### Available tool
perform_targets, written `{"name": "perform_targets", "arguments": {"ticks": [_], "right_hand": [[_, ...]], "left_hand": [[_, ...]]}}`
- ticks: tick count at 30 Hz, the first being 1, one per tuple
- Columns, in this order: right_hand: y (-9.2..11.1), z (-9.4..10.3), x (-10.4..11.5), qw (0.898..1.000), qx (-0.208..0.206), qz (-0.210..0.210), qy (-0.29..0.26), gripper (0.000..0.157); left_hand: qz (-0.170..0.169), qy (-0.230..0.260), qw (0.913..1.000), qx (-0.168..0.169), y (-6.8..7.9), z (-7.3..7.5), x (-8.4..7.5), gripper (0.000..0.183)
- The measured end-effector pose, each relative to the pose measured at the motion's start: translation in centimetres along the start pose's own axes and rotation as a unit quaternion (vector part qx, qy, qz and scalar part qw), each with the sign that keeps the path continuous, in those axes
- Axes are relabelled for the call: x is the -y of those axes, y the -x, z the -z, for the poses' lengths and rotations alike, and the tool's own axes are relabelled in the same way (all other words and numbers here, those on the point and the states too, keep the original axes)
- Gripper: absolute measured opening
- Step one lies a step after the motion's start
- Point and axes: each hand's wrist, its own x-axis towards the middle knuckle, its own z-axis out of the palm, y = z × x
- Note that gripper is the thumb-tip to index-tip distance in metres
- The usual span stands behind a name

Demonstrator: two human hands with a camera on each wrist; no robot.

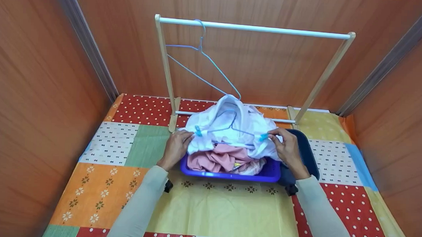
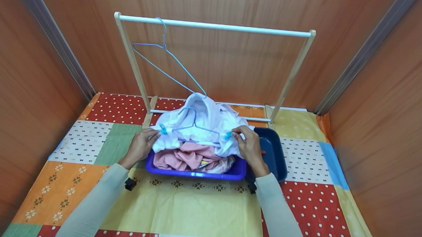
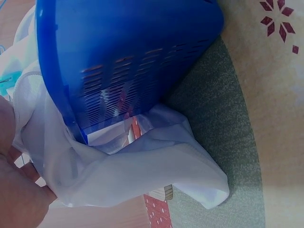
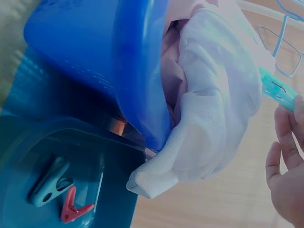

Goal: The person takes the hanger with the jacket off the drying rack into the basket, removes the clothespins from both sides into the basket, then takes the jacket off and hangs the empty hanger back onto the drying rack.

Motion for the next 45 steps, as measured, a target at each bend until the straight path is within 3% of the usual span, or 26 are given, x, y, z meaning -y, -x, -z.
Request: {"name": "perform_targets", "arguments": {"ticks": [6,10,14,18,30,37,45], "right_hand": [[-0.2,0.7,0.8,0.999,-0.042,-0.004,0.0,0.012],[-0.5,1.5,2.7,0.998,-0.055,-0.009,-0.002,0.013],[-0.8,2.4,4.6,0.999,-0.047,-0.011,-0.013,0.017],[-0.8,3.2,4.9,0.998,-0.028,-0.028,-0.038,0.025],[-1.1,5.9,3.9,0.991,-0.049,-0.104,-0.063,0.034],[-0.9,7.0,3.3,0.987,-0.073,-0.135,-0.05,0.033],[0.8,7.1,-1.1,0.98,-0.069,-0.185,-0.004,0.034]], "left_hand": [[-0.001,-0.001,1.0,-0.003,0.0,0.0,0.0,0.018],[0.002,-0.001,1.0,0.0,0.0,-0.1,0.1,0.017],[0.005,0.003,1.0,0.004,0.0,0.0,0.1,0.018],[0.01,0.004,0.9999,0.005,0.0,0.0,0.1,0.018],[0.006,-0.003,1.0,0.001,0.0,-0.2,0.2,0.019],[0.012,0.0,0.9999,0.002,0.0,-0.1,0.1,0.019],[0.015,-0.005,0.9999,0.006,0.0,-0.1,0.0,0.02]]}}
